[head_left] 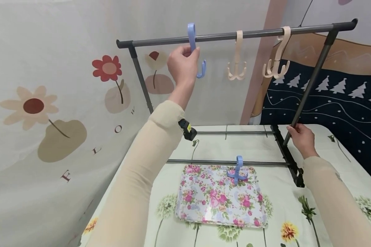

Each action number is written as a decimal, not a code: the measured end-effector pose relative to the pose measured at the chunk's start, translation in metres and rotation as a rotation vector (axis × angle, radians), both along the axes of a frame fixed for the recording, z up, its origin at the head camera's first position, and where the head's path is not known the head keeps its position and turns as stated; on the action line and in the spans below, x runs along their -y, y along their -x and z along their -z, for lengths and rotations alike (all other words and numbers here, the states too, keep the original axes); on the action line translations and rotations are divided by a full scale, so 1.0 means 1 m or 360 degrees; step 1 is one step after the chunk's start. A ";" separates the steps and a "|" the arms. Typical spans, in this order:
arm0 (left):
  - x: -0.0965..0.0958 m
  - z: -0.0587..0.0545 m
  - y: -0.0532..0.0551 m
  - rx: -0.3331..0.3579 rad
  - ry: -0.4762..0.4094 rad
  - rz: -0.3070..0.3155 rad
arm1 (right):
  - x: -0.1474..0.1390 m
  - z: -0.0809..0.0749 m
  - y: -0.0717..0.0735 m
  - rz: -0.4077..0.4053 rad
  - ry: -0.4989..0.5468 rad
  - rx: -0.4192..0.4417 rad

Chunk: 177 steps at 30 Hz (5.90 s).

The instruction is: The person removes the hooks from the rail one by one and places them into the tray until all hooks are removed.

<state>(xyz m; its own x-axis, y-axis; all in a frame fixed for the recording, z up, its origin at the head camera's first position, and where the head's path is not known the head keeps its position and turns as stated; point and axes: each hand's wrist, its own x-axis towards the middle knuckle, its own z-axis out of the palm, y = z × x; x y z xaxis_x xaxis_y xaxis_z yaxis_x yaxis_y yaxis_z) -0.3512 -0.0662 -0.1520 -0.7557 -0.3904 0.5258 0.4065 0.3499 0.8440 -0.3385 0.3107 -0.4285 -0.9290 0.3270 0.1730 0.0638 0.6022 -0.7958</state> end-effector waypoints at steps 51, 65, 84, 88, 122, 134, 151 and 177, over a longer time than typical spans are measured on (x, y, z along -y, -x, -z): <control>0.056 0.188 -0.027 0.0702 0.0087 0.0942 | -0.001 0.008 0.006 0.0060 0.0091 -0.0006; 0.052 0.230 -0.040 0.0802 0.0234 0.0988 | -0.055 0.089 0.070 0.0072 -0.0025 -0.0100; 0.050 0.282 -0.059 0.0974 0.0376 0.1089 | -0.035 0.057 0.044 0.0058 -0.0027 -0.0043; 0.051 0.288 -0.061 0.0965 0.0427 0.1099 | -0.015 0.029 0.022 0.0058 0.0060 0.0002; 0.054 0.307 -0.062 0.0976 0.0638 0.1130 | 0.003 0.010 0.004 0.0024 -0.0006 -0.0038; 0.072 0.296 -0.056 0.0910 0.0687 0.1066 | 0.003 0.011 0.003 0.0024 -0.0003 -0.0025; 0.112 0.260 -0.035 0.0769 0.0438 0.0773 | -0.004 0.007 0.006 0.0085 0.0108 0.0051; 0.203 0.223 0.003 0.0630 0.0070 0.0104 | -0.013 -0.005 -0.016 -0.0062 -0.0162 0.0239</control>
